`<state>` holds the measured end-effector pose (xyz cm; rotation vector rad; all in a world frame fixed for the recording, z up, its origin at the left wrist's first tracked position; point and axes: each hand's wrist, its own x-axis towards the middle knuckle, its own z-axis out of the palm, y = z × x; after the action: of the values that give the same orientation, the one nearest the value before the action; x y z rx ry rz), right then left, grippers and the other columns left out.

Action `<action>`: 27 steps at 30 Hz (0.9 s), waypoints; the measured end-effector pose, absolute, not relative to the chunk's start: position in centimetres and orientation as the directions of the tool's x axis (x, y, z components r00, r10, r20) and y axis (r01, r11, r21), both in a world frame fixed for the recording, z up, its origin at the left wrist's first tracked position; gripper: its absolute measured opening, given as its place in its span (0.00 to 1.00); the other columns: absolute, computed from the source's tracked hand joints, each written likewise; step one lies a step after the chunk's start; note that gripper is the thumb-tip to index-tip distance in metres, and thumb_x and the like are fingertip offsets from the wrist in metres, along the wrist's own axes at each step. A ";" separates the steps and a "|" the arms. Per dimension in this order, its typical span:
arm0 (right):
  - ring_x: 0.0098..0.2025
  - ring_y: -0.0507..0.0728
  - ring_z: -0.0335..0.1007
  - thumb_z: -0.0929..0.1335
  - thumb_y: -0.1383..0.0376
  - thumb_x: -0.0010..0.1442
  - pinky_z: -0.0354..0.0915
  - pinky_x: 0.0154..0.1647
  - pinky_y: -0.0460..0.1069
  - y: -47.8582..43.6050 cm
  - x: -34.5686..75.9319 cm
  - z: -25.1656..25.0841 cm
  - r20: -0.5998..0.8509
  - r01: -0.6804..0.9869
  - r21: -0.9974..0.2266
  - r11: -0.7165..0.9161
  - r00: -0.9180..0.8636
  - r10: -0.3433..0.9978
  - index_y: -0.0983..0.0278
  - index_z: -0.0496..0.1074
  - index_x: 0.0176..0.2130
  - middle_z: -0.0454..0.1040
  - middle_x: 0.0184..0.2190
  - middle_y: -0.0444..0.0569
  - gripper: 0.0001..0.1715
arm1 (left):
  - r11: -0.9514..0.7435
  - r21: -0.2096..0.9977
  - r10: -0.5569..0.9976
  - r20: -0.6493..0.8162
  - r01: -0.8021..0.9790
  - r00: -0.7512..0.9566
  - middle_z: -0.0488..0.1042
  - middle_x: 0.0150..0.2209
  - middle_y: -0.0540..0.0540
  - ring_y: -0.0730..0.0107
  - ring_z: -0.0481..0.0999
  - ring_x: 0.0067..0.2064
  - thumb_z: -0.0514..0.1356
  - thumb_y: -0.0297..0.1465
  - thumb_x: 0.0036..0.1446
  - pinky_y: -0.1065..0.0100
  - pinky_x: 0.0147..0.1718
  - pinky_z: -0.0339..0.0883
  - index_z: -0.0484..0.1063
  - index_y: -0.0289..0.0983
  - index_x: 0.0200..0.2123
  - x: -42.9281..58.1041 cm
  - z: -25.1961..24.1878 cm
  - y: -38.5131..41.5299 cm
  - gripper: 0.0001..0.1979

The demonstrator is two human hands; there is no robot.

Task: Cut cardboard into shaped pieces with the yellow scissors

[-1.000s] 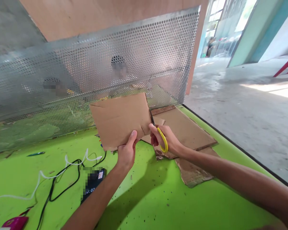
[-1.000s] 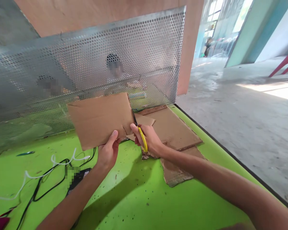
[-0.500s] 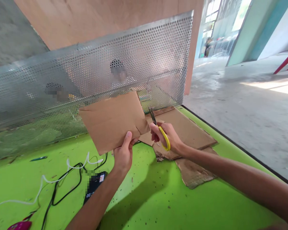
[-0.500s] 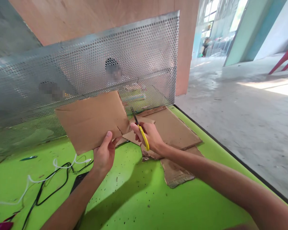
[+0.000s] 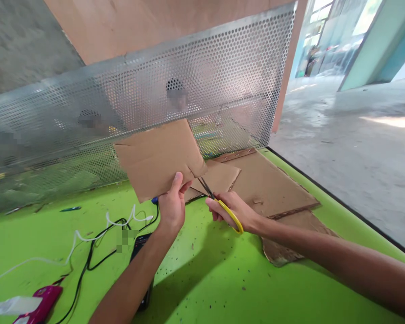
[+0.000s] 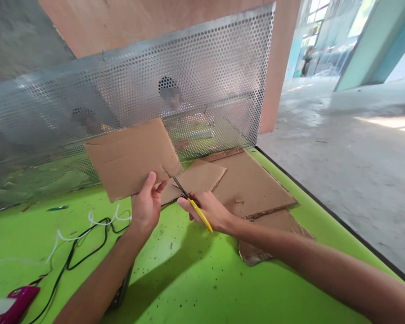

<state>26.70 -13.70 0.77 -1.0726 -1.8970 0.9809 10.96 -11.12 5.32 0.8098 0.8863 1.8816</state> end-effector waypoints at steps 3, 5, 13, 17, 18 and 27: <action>0.21 0.51 0.70 0.60 0.50 0.70 0.60 0.25 0.45 -13.8 26.7 1.0 0.200 0.351 -0.867 0.354 -0.406 0.892 0.64 0.69 0.22 0.73 0.19 0.45 0.31 | -0.321 0.849 0.911 0.155 -0.420 -0.382 0.81 0.48 0.45 0.63 0.80 0.45 0.73 0.27 0.45 0.67 0.38 0.79 0.77 0.41 0.48 11.4 5.0 -11.4 0.24; 0.22 0.51 0.70 0.60 0.49 0.70 0.61 0.25 0.45 -13.8 26.7 1.3 0.190 0.348 -0.874 0.338 -0.396 0.898 0.64 0.70 0.23 0.73 0.19 0.46 0.32 | -0.302 0.867 0.915 0.146 -0.396 -0.377 0.82 0.45 0.44 0.62 0.81 0.45 0.74 0.28 0.45 0.66 0.39 0.79 0.78 0.40 0.46 11.6 4.8 -11.5 0.23; 0.21 0.52 0.70 0.60 0.45 0.69 0.62 0.24 0.45 -13.8 27.1 2.0 0.162 0.340 -0.897 0.283 -0.344 0.925 0.64 0.69 0.24 0.74 0.19 0.47 0.33 | -0.173 0.931 0.961 0.087 -0.321 -0.264 0.83 0.34 0.43 0.57 0.84 0.35 0.75 0.39 0.43 0.59 0.38 0.81 0.80 0.33 0.36 11.2 3.6 -11.4 0.19; 0.21 0.52 0.71 0.61 0.44 0.68 0.64 0.24 0.45 -13.7 27.0 1.8 0.120 0.299 -0.927 0.227 -0.338 0.934 0.63 0.68 0.25 0.75 0.20 0.48 0.32 | -0.144 0.953 0.960 0.068 -0.266 -0.273 0.83 0.31 0.40 0.56 0.84 0.32 0.75 0.40 0.43 0.61 0.33 0.81 0.80 0.32 0.32 11.2 3.4 -11.3 0.18; 0.21 0.52 0.72 0.60 0.43 0.68 0.64 0.24 0.45 -13.6 27.0 1.8 0.110 0.289 -0.933 0.215 -0.339 0.934 0.63 0.68 0.25 0.76 0.20 0.48 0.32 | -0.145 0.956 0.957 0.069 -0.256 -0.283 0.83 0.31 0.40 0.56 0.84 0.31 0.75 0.40 0.43 0.62 0.33 0.81 0.80 0.31 0.31 11.2 3.3 -11.3 0.18; 0.23 0.52 0.71 0.58 0.42 0.69 0.64 0.26 0.45 -13.6 26.8 1.6 0.144 0.285 -0.922 0.260 -0.371 0.917 0.64 0.70 0.25 0.75 0.20 0.47 0.36 | -0.171 0.951 0.949 0.088 -0.257 -0.304 0.83 0.32 0.39 0.56 0.85 0.34 0.75 0.39 0.45 0.58 0.40 0.80 0.80 0.32 0.32 11.4 3.2 -11.5 0.17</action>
<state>26.83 -13.63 1.55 -1.0968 -1.8144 1.1162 11.35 -11.48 3.20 0.9332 1.1303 1.6424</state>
